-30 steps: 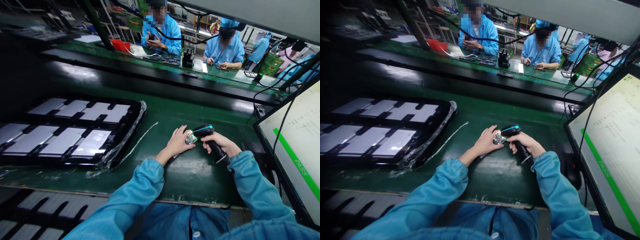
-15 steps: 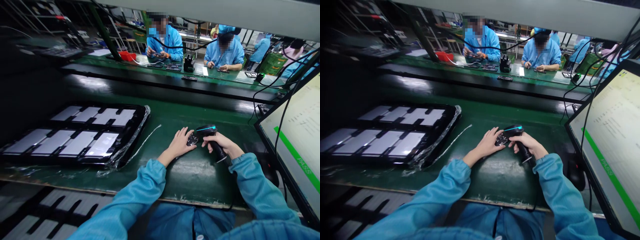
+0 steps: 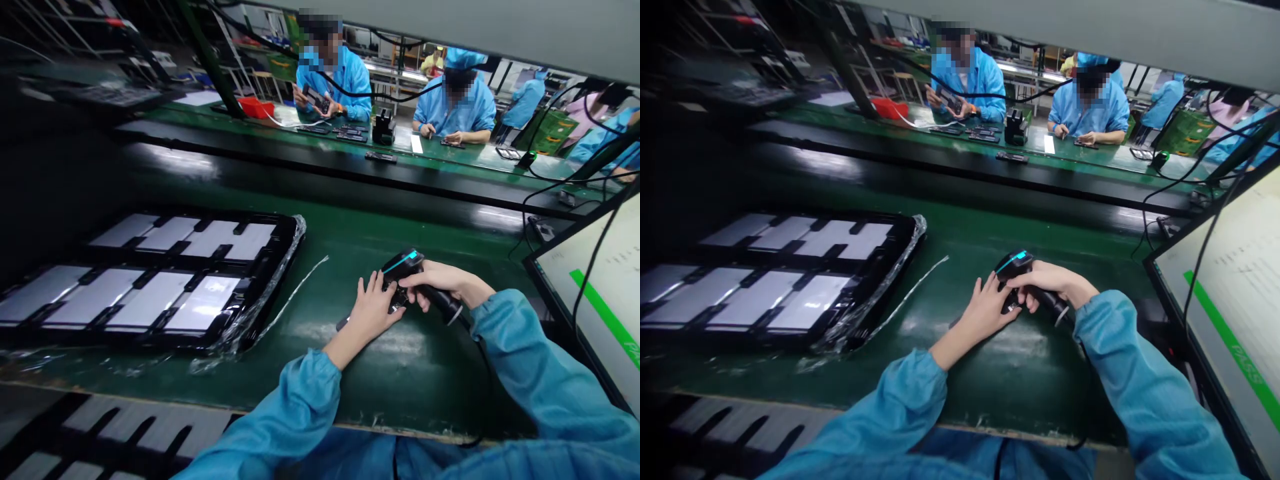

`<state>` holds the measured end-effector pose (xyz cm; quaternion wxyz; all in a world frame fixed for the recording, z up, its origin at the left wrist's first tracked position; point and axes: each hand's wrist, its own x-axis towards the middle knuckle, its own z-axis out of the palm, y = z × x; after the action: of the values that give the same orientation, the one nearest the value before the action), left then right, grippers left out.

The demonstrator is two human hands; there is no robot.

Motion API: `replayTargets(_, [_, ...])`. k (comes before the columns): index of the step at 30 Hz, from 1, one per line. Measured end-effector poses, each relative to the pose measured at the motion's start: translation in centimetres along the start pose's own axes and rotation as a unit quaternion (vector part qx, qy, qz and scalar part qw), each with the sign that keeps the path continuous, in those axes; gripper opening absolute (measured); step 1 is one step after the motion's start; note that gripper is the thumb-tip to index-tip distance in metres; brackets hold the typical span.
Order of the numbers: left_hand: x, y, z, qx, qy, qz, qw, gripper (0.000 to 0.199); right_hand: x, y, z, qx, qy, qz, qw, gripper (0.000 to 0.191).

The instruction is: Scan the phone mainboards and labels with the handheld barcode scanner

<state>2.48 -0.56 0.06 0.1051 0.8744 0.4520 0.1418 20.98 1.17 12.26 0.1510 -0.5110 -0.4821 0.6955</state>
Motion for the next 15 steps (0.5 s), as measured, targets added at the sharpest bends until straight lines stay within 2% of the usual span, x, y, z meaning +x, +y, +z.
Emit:
replayTargets(5, [-0.4,0.2,0.5,-0.013,0.010,-0.014,1.000,0.058,0.3,-1.4,0.2,-0.066,-0.008,0.085,0.994,0.033])
replayTargets(11, [-0.5,0.8,0.3,-0.038,-0.003,-0.033,0.999,0.065,1.3,-3.1,0.6,-0.077,-0.001,0.114,0.990,0.034])
replayTargets(13, [-0.5,0.0,-0.4,-0.051,-0.010,-0.024,0.998,0.071,0.7,-2.9,0.5,-0.079,0.011,0.102,0.992,0.033])
replayTargets(15, [-0.3,-1.9,-1.3,-0.090,-0.041,0.020,0.995,0.085,-0.5,-1.7,0.4,-0.063,0.041,0.076,0.994,0.031])
